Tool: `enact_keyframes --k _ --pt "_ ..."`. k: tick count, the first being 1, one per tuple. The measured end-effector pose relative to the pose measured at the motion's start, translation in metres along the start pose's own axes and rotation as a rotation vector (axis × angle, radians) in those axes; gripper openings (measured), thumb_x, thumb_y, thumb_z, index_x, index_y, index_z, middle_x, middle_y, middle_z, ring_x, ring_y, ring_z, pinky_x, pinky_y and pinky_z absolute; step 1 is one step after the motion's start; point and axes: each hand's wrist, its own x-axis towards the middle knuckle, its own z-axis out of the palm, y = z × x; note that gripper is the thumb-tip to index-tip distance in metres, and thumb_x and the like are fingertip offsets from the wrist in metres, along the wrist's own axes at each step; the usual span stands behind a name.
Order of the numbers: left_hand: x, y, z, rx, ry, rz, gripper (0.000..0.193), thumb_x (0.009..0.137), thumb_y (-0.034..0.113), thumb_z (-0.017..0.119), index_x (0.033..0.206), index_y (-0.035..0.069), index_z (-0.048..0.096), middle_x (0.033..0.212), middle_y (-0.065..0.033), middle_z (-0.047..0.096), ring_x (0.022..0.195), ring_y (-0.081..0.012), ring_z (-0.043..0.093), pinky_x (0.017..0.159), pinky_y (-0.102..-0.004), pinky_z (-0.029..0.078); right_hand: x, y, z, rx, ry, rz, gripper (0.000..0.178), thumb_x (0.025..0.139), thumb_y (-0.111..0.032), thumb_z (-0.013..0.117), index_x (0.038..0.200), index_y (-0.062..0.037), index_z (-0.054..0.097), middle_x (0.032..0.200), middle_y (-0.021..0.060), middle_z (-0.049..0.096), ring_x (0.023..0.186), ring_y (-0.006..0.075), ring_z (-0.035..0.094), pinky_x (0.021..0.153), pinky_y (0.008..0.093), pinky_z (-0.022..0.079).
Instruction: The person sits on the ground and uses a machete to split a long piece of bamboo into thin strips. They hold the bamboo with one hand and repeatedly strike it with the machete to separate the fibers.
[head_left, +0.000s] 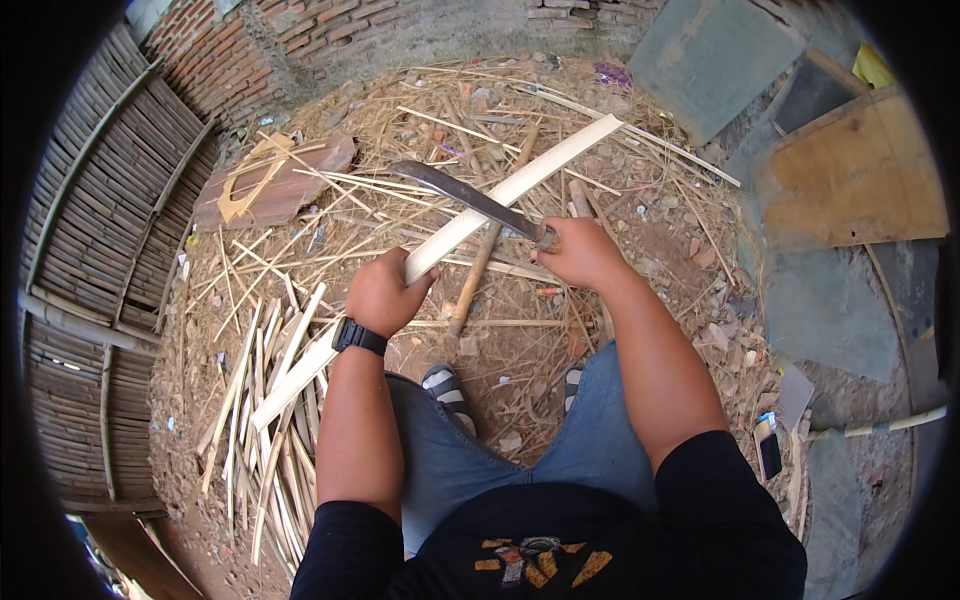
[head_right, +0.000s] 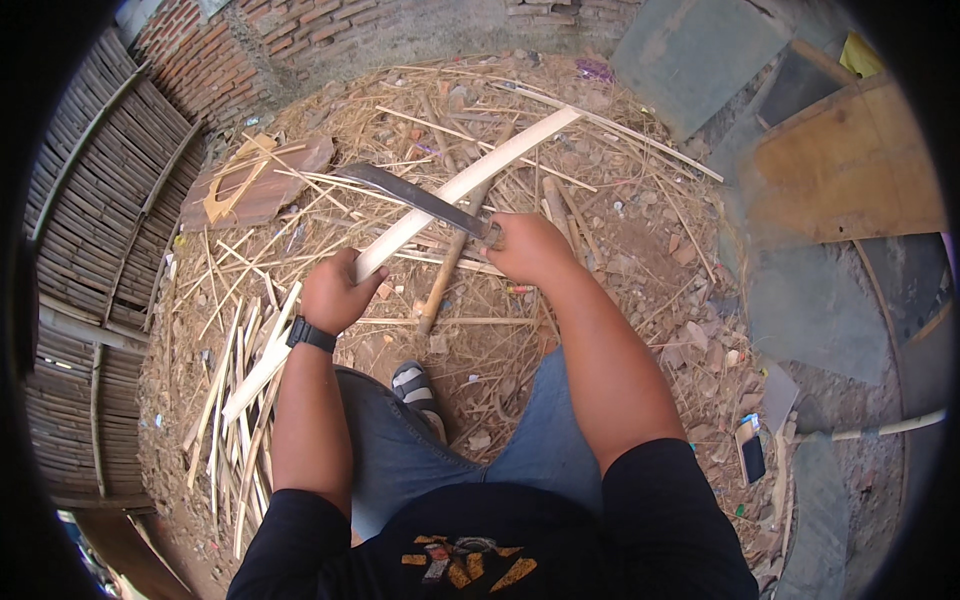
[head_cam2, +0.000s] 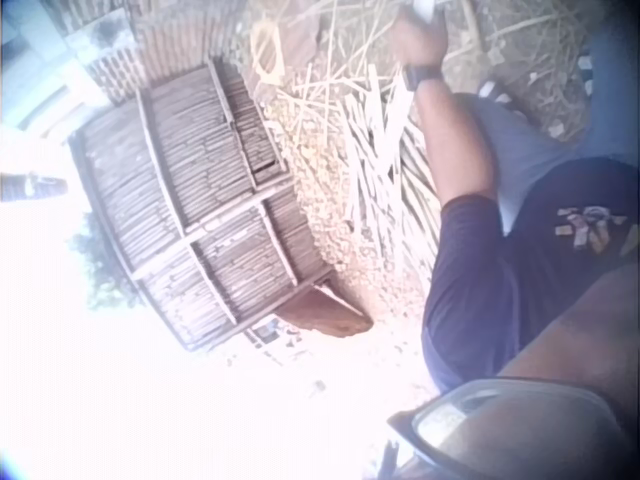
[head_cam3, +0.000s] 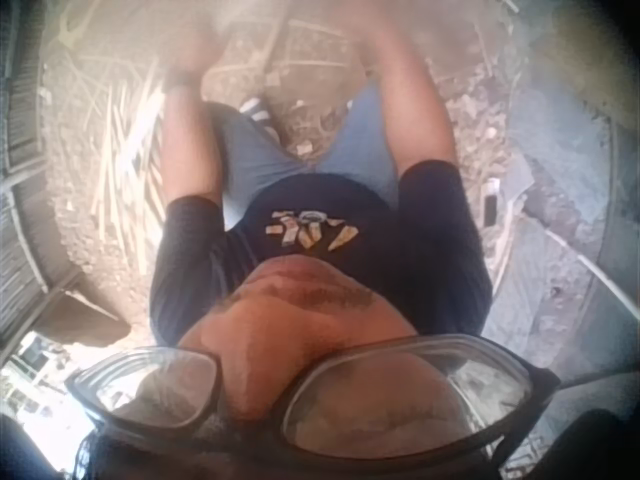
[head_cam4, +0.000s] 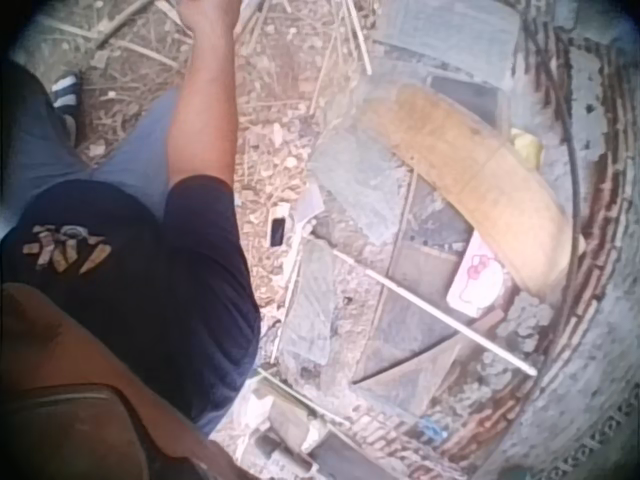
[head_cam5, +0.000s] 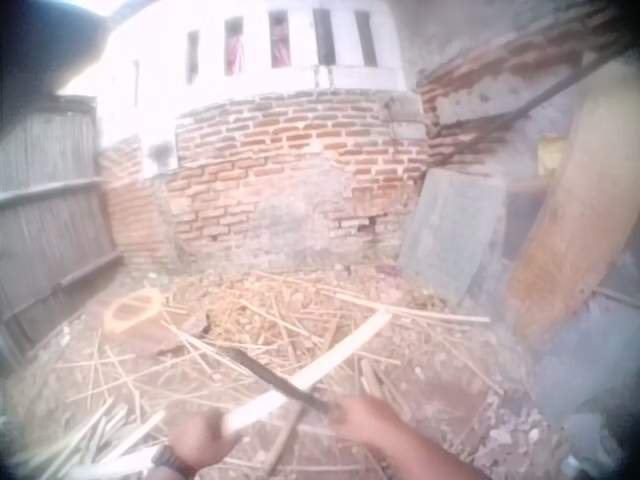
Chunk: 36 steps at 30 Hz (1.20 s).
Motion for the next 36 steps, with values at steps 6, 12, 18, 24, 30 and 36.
enact_keyframes --k 6,12,18,24,30,36 --pt "0.0 0.008 0.001 -0.017 -0.007 0.016 0.045 0.085 0.048 0.076 0.088 0.004 0.066 0.074 -0.0182 0.069 0.074 -0.0384 0.07 0.069 -0.0484 0.055 0.003 0.012 0.001 -0.015 0.027 0.018 0.052 0.083 -0.034 0.078 0.128 -0.01 0.068 0.108 0.0199 0.072 0.101 0.0371 0.07 0.09 0.0458 0.055" --pt "0.001 0.007 0.002 -0.014 -0.021 0.011 0.045 0.084 0.048 0.077 0.089 0.004 0.066 0.075 -0.0181 0.069 0.073 -0.0381 0.07 0.068 -0.0481 0.055 -0.001 0.005 -0.006 -0.008 0.02 0.038 0.045 0.083 -0.033 0.078 0.122 -0.0104 0.07 0.101 0.0187 0.073 0.097 0.0368 0.07 0.087 0.0465 0.055" --pt "0.001 0.004 0.001 0.001 -0.021 0.0 0.046 0.084 0.047 0.077 0.088 0.003 0.067 0.075 -0.0186 0.069 0.073 -0.0382 0.069 0.069 -0.0483 0.055 0.001 0.003 0.002 0.016 0.016 -0.005 0.044 0.084 -0.032 0.077 0.119 -0.0063 0.069 0.092 0.0217 0.072 0.089 0.0373 0.071 0.082 0.0458 0.055" --pt "0.0 0.005 0.001 -0.009 -0.006 0.012 0.044 0.084 0.046 0.077 0.089 0.003 0.067 0.075 -0.0189 0.069 0.072 -0.0384 0.069 0.068 -0.048 0.054 0.001 0.003 0.003 0.002 0.017 -0.026 0.048 0.085 -0.033 0.077 0.122 -0.0044 0.068 0.083 0.0222 0.071 0.084 0.0365 0.071 0.08 0.0449 0.055" --pt "-0.001 0.008 0.0 -0.014 -0.027 -0.001 0.043 0.084 0.047 0.076 0.088 0.004 0.068 0.077 -0.0193 0.07 0.075 -0.0384 0.07 0.07 -0.0487 0.055 -0.003 -0.007 -0.005 0.007 -0.032 0.01 0.044 0.085 -0.031 0.077 0.119 -0.0057 0.069 0.096 0.021 0.073 0.092 0.0373 0.071 0.084 0.0459 0.055" --pt "0.001 0.005 0.003 -0.021 -0.032 0.013 0.044 0.084 0.047 0.076 0.087 0.004 0.068 0.076 -0.0196 0.07 0.075 -0.0385 0.07 0.07 -0.0485 0.055 -0.003 -0.005 -0.004 -0.003 -0.031 0.009 0.045 0.084 -0.032 0.078 0.12 -0.0052 0.069 0.095 0.0214 0.073 0.092 0.036 0.072 0.083 0.0452 0.056"
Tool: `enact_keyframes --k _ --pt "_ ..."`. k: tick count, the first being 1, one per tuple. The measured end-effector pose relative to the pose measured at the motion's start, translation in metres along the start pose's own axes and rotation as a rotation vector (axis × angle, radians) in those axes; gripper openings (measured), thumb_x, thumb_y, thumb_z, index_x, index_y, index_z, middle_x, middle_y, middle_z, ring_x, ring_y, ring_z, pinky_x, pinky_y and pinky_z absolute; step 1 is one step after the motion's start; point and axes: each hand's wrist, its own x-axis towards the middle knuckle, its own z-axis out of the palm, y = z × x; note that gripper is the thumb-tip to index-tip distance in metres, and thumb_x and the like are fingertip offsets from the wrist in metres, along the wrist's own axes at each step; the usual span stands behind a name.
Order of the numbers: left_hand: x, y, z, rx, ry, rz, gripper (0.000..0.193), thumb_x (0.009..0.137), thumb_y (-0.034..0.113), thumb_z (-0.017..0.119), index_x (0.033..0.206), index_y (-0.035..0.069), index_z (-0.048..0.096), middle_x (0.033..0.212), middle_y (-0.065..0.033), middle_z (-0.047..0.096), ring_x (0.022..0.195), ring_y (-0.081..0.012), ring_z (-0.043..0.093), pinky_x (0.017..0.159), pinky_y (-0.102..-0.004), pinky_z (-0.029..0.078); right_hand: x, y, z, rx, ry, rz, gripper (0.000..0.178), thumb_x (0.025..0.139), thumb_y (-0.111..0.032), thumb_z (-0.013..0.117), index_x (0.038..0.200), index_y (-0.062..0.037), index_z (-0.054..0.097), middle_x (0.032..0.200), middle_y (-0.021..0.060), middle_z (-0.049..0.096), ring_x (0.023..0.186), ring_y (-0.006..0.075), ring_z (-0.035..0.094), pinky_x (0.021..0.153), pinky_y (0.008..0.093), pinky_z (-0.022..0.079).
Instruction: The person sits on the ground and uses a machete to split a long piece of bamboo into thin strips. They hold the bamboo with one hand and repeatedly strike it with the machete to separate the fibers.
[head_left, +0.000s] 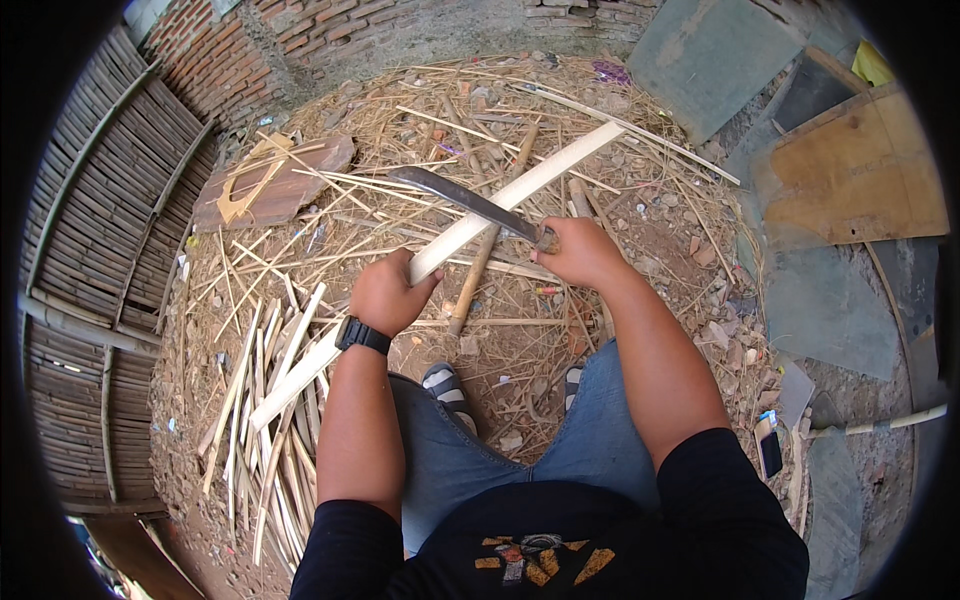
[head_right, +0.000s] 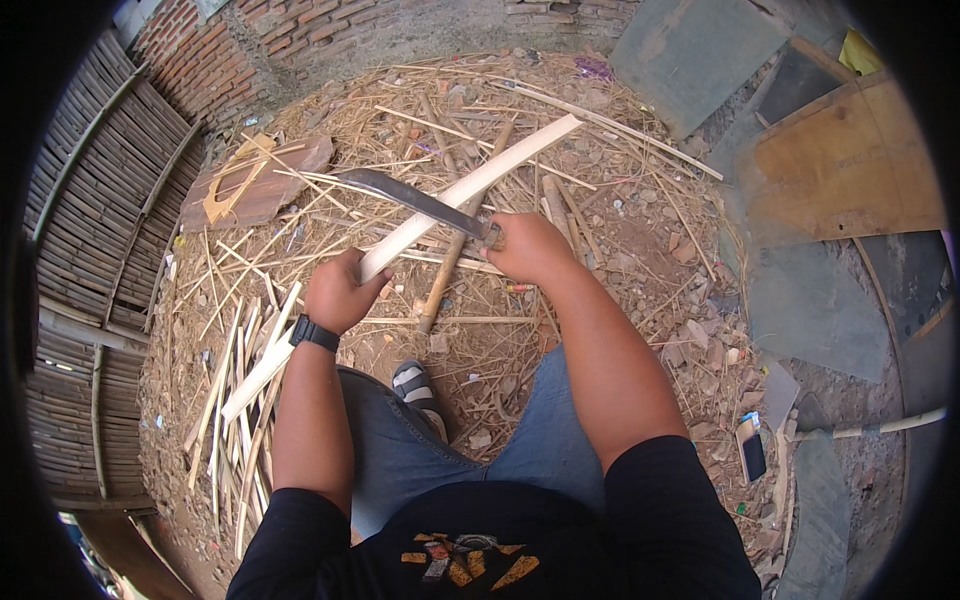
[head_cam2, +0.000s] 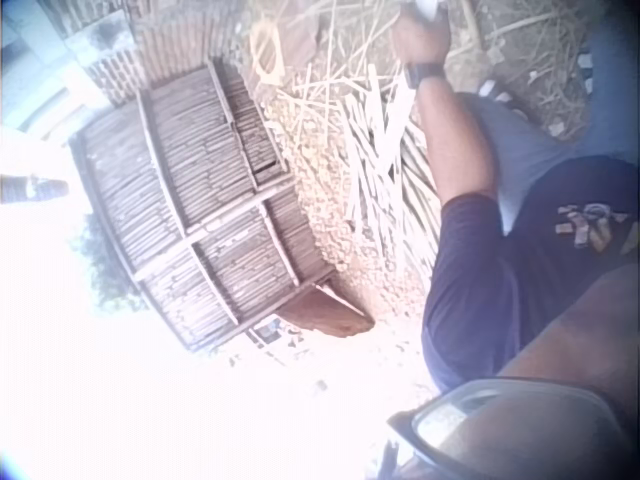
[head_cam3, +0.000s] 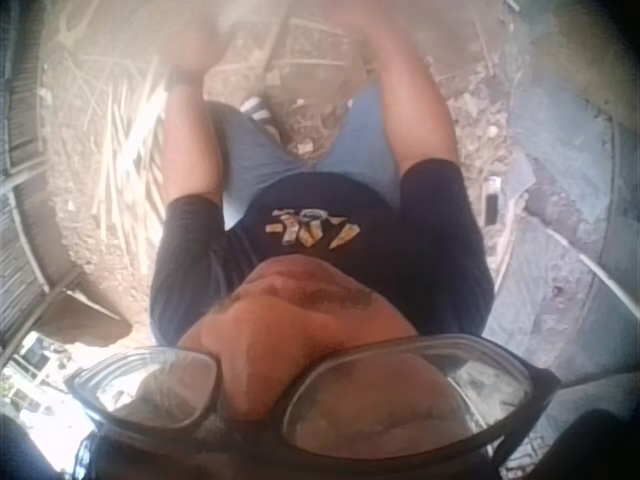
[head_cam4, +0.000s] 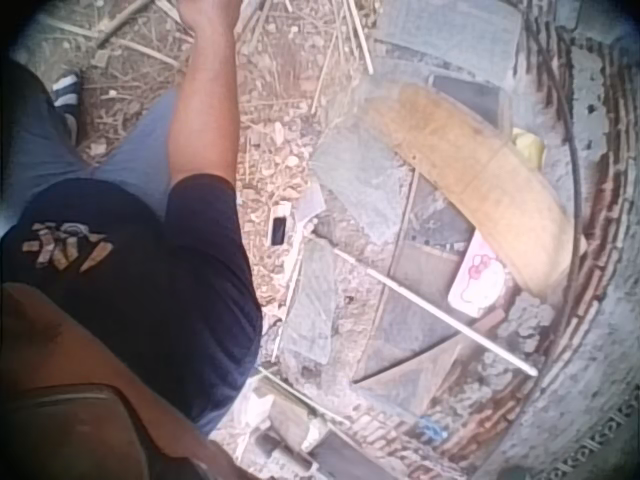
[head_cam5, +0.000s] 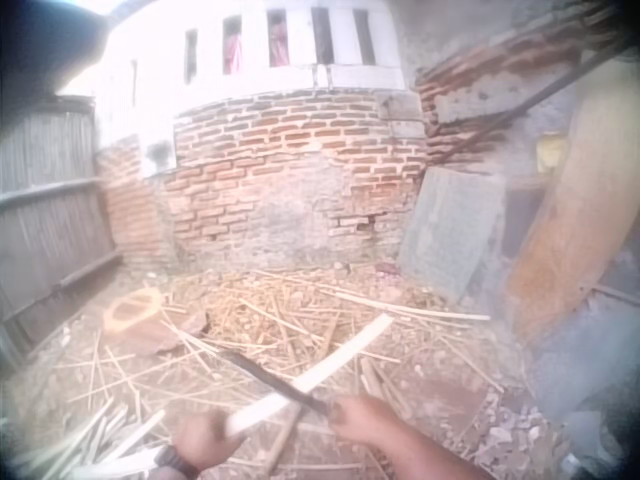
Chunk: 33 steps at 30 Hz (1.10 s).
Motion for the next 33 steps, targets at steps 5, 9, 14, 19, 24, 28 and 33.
enact_keyframes --k 5,9,14,19,24,28,33 --pt "0.001 -0.003 0.002 -0.005 -0.002 -0.003 0.044 0.083 0.044 0.079 0.095 0.003 0.07 0.074 -0.0183 0.069 0.07 -0.0369 0.069 0.066 -0.0457 0.054 -0.001 -0.001 0.002 -0.003 0.008 -0.013 0.042 0.085 -0.031 0.077 0.117 -0.0053 0.069 0.091 0.0198 0.073 0.09 0.0354 0.072 0.082 0.0446 0.056" --pt "0.0 -0.003 0.004 0.001 -0.014 0.002 0.045 0.083 0.046 0.078 0.094 0.003 0.07 0.075 -0.0183 0.07 0.071 -0.0372 0.069 0.067 -0.0461 0.054 0.001 0.004 0.009 -0.018 0.032 -0.063 0.042 0.085 -0.031 0.077 0.118 -0.0066 0.068 0.09 0.0188 0.073 0.09 0.0353 0.072 0.082 0.0446 0.056" --pt "0.0 0.0 0.004 0.043 -0.026 0.036 0.045 0.083 0.048 0.077 0.091 0.004 0.07 0.074 -0.0183 0.069 0.071 -0.0374 0.069 0.067 -0.0466 0.055 0.002 0.0 0.013 0.001 -0.07 -0.012 0.048 0.086 -0.032 0.077 0.125 -0.0068 0.066 0.093 0.0163 0.073 0.092 0.0314 0.072 0.084 0.0431 0.055" --pt "0.001 -0.002 0.007 0.04 -0.025 0.069 0.045 0.083 0.048 0.078 0.09 0.004 0.069 0.073 -0.0182 0.069 0.071 -0.0374 0.069 0.067 -0.0465 0.055 0.001 -0.001 0.013 -0.023 -0.083 -0.068 0.052 0.09 -0.031 0.075 0.132 -0.0042 0.061 0.067 0.007 0.072 0.07 0.0173 0.075 0.074 0.0358 0.055" --pt "0.0 -0.001 0.006 0.042 -0.024 0.067 0.046 0.083 0.048 0.078 0.089 0.003 0.069 0.073 -0.0184 0.069 0.071 -0.0376 0.069 0.067 -0.0466 0.055 0.001 -0.003 0.011 0.018 -0.108 -0.063 0.052 0.089 -0.029 0.076 0.132 -0.0036 0.061 0.067 0.0089 0.072 0.067 0.017 0.075 0.073 0.0347 0.054" --pt "0.001 0.001 0.005 0.042 -0.064 0.043 0.048 0.084 0.048 0.076 0.09 0.002 0.067 0.077 -0.0207 0.07 0.077 -0.0397 0.069 0.071 -0.0484 0.055 0.001 -0.002 0.011 0.041 -0.121 -0.06 0.052 0.089 -0.029 0.076 0.131 -0.0032 0.061 0.068 0.0098 0.072 0.067 0.0175 0.075 0.073 0.0351 0.054" --pt "0.0 0.001 0.004 0.045 -0.069 0.034 0.047 0.084 0.048 0.076 0.092 0.003 0.067 0.078 -0.0208 0.07 0.078 -0.0397 0.07 0.072 -0.0482 0.056 0.0 -0.002 0.01 0.041 -0.122 -0.065 0.052 0.089 -0.028 0.076 0.131 -0.0032 0.061 0.069 0.0102 0.073 0.067 0.0178 0.075 0.073 0.0354 0.054"
